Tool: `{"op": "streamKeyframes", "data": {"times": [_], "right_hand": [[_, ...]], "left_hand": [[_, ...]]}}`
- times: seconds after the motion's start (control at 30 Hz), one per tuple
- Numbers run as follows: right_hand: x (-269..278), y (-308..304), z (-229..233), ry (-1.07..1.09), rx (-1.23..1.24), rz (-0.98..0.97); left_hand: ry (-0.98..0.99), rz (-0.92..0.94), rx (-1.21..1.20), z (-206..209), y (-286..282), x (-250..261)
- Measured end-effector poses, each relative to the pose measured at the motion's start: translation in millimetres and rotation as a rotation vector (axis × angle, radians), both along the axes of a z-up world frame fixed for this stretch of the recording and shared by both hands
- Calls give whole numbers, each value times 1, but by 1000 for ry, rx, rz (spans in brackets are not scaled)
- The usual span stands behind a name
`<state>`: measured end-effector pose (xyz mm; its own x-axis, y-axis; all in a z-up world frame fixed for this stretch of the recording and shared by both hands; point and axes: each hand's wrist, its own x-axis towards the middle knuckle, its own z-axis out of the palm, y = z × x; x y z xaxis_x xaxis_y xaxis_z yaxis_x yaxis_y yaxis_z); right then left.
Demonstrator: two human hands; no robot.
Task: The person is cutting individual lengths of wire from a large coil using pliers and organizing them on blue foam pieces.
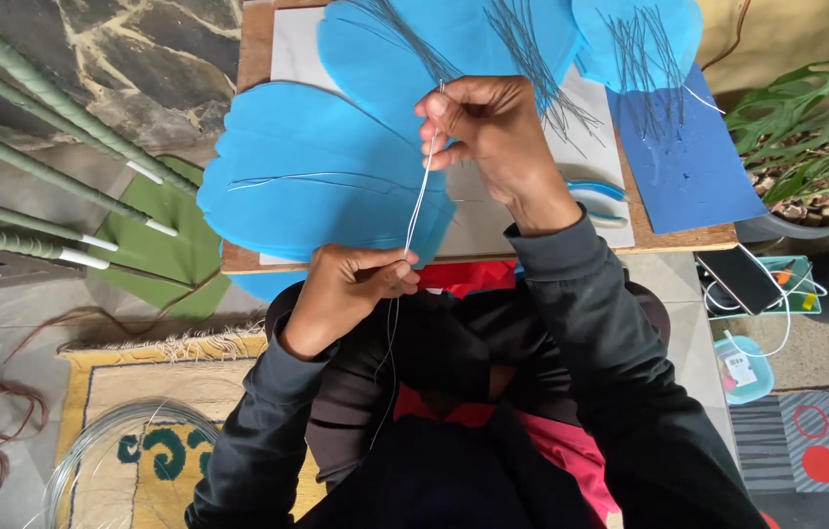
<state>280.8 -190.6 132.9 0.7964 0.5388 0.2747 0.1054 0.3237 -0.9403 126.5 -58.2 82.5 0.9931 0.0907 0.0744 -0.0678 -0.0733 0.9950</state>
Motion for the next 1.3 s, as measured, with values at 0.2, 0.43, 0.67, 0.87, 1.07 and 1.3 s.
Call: {"op": "streamKeyframes", "data": {"times": [0.2,0.43,0.67,0.87,1.07,1.3], "right_hand": [[15,5,0,52,2,-47],[28,6,5,-72,30,-41],[27,11,18,-127,-138,-19],[27,17,12,-90,12,89],[-71,11,-42,-35,10,48],[-134,25,-81,206,202,171]], "left_hand": [[142,-20,-28,-4,5,-14],[143,-103,-116,-18,7,-28],[62,-83,-53,-14,-2,-25],[-17,87,-66,-16,5,-14],[-14,334,-92,17,40,8],[-303,447,-43,60,29,62]]}}
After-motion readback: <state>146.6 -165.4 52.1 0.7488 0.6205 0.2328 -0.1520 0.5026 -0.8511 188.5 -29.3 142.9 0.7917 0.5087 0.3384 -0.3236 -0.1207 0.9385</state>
